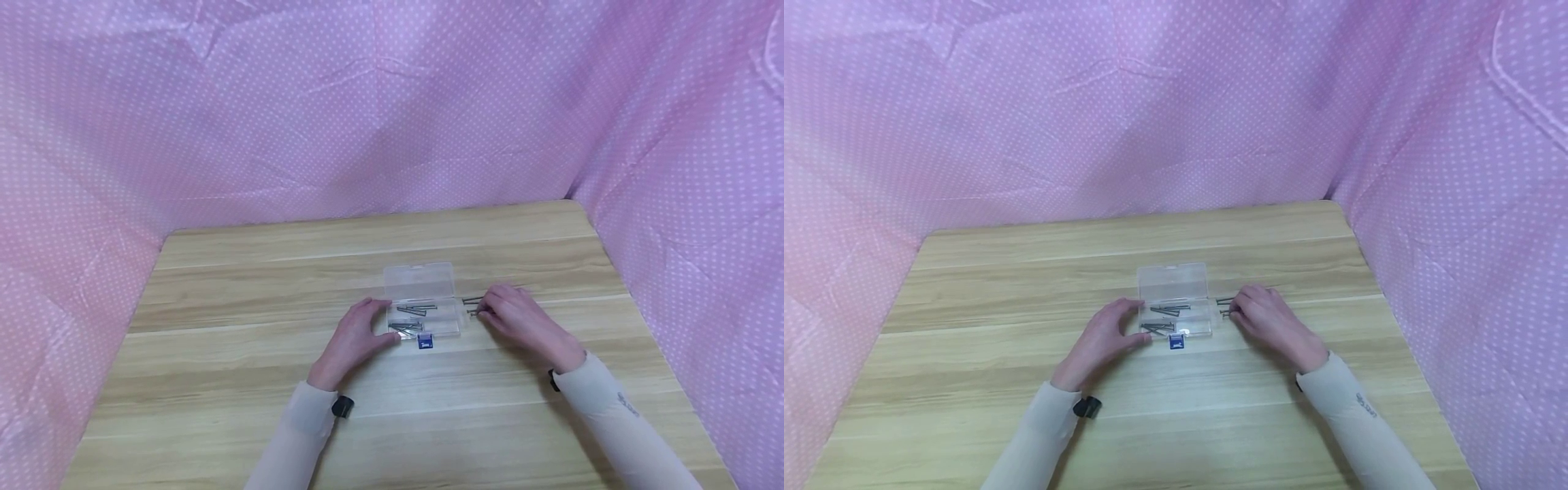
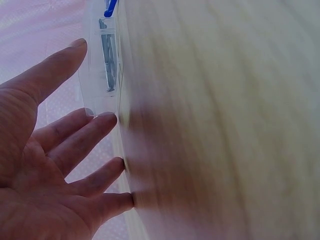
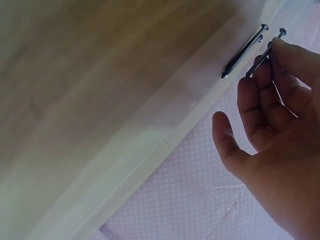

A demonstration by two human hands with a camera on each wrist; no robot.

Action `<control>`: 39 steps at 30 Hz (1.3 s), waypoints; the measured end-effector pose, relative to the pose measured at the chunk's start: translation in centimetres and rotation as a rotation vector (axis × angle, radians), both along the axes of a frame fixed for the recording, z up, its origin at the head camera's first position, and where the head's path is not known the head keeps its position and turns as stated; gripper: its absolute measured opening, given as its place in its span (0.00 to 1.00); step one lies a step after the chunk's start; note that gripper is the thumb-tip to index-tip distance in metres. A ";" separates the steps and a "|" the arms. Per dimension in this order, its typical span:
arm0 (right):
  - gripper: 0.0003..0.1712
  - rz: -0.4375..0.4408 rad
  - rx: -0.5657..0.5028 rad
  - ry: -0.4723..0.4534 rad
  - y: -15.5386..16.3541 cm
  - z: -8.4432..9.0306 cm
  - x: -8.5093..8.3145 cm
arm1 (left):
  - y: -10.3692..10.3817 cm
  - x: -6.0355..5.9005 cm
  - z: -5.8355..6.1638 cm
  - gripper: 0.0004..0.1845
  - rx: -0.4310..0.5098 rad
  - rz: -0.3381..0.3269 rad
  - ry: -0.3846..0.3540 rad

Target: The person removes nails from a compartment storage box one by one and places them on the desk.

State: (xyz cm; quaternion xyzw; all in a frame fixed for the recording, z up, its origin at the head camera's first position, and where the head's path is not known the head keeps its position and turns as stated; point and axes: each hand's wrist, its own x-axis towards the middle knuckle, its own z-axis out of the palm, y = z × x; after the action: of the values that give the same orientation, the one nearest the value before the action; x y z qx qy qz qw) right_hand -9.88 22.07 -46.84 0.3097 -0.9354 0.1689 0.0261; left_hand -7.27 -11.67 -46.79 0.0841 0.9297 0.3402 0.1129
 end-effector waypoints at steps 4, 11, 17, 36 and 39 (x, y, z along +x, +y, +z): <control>0.03 0.001 0.016 -0.016 -0.1 0.0 -0.1 | 0.0 0.1 0.1 0.38 0.005 0.004 -0.006; 0.03 0.006 0.028 -0.024 -0.2 0.0 -0.2 | 0.1 0.1 0.1 0.38 0.002 0.004 -0.008; 0.03 0.006 0.026 -0.020 -0.3 -0.1 -0.3 | 0.1 0.1 0.1 0.38 -0.001 0.007 -0.016; 0.03 -0.005 0.067 -0.051 -0.4 -0.1 -0.3 | 0.2 0.2 0.0 0.38 0.000 0.009 -0.010; 0.03 -0.010 0.061 -0.067 -0.3 0.0 -0.3 | 0.2 0.2 0.1 0.38 0.002 0.009 -0.011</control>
State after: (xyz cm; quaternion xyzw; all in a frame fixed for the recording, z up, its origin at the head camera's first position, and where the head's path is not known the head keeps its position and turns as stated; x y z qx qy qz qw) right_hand -10.18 21.75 -46.87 0.2998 -0.9420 0.1505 -0.0136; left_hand -7.11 -11.49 -46.70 0.0781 0.9291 0.3421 0.1164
